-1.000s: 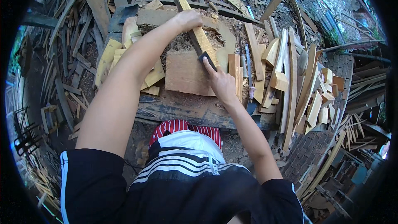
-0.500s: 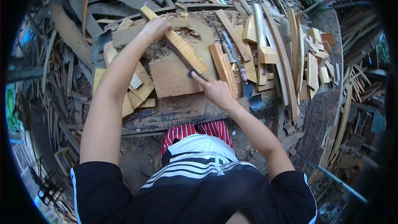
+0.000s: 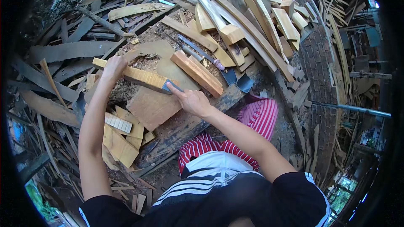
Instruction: The person carves and shapes pieces of wood on a workbench using a chisel and mallet.
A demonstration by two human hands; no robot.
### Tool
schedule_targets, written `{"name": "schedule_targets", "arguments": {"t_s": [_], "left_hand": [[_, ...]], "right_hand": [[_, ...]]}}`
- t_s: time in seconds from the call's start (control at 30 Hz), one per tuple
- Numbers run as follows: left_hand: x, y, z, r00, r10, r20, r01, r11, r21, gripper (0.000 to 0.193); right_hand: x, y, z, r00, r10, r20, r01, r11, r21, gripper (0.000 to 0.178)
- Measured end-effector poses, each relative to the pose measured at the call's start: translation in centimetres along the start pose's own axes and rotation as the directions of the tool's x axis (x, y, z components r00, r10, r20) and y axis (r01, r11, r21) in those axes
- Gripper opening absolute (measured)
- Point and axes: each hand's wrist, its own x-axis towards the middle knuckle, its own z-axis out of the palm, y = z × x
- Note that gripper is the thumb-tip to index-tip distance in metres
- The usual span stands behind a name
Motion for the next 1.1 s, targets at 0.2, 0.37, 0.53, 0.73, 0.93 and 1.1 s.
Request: {"name": "schedule_targets", "arguments": {"t_s": [0.2, 0.37, 0.53, 0.73, 0.93, 1.1], "left_hand": [[0.7, 0.9, -1.2, 0.998, 0.048, 0.026, -0.050, 0.997, 0.054, 0.024], [-0.7, 0.5, -0.4, 0.999, -0.045, 0.009, 0.045, 0.999, 0.018, 0.025], [-5.0, 3.7, -0.9, 0.945, -0.311, -0.104, 0.247, 0.884, -0.397, 0.048], [-7.8, 8.7, 2.8, 0.775, -0.581, -0.248, 0.237, 0.631, -0.739, 0.052], [-8.9, 11.9, 4.6, 0.545, -0.822, -0.167, 0.290, 0.372, -0.882, 0.053], [-5.0, 10.9, 4.1, 0.308, -0.933, -0.184, 0.465, 0.317, -0.827, 0.066]], "right_hand": [[0.3, 0.0, 0.8, 0.999, 0.020, -0.037, -0.019, 0.999, 0.029, 0.064], [0.3, -0.5, 0.1, 1.000, 0.015, 0.006, -0.015, 0.997, 0.078, 0.065], [0.3, -0.4, -0.5, 0.997, 0.005, 0.072, -0.009, 0.998, 0.055, 0.062], [5.3, 1.0, -1.1, 0.977, -0.101, 0.187, 0.056, 0.971, 0.232, 0.068], [2.8, 2.4, 0.1, 0.937, -0.165, 0.307, -0.020, 0.854, 0.519, 0.082], [3.1, 1.3, -2.2, 0.935, -0.176, 0.307, -0.007, 0.858, 0.514, 0.076]]}}
